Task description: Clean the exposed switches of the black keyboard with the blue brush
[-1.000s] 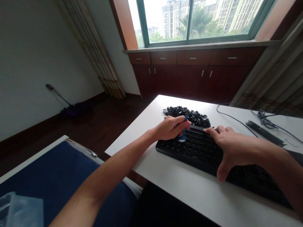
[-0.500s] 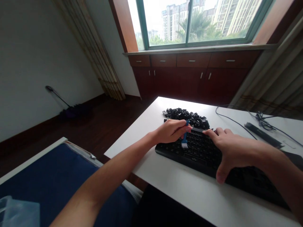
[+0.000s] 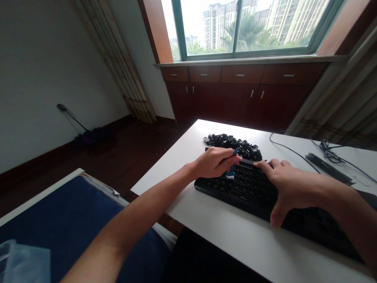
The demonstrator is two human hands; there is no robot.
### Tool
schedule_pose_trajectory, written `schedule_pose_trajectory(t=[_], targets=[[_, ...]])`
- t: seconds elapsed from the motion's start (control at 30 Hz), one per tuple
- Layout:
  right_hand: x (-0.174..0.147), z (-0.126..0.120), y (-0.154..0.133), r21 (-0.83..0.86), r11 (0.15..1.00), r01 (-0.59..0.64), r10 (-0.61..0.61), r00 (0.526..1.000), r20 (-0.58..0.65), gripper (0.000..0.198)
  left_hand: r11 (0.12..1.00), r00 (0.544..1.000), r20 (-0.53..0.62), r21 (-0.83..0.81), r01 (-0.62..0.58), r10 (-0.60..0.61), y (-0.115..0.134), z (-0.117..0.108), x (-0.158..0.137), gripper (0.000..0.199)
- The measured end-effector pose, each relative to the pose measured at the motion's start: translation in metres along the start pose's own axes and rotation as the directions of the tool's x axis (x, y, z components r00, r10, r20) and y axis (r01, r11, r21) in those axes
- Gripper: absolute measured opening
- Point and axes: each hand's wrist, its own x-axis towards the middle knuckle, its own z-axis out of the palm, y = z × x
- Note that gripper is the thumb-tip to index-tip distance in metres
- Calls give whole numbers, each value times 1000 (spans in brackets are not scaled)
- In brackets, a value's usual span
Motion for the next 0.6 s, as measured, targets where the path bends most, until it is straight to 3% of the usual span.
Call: schedule_pose_trajectory(t=[0.37, 0.6], targets=[[1, 0, 1, 3, 1000, 6, -6, 1000, -1, 157, 995, 993, -90, -66, 70, -76, 3, -4, -3, 27], [0, -1, 1, -11, 1000, 10, -10, 1000, -1, 159, 987, 994, -46, 130, -92, 99, -4, -1, -2, 24]])
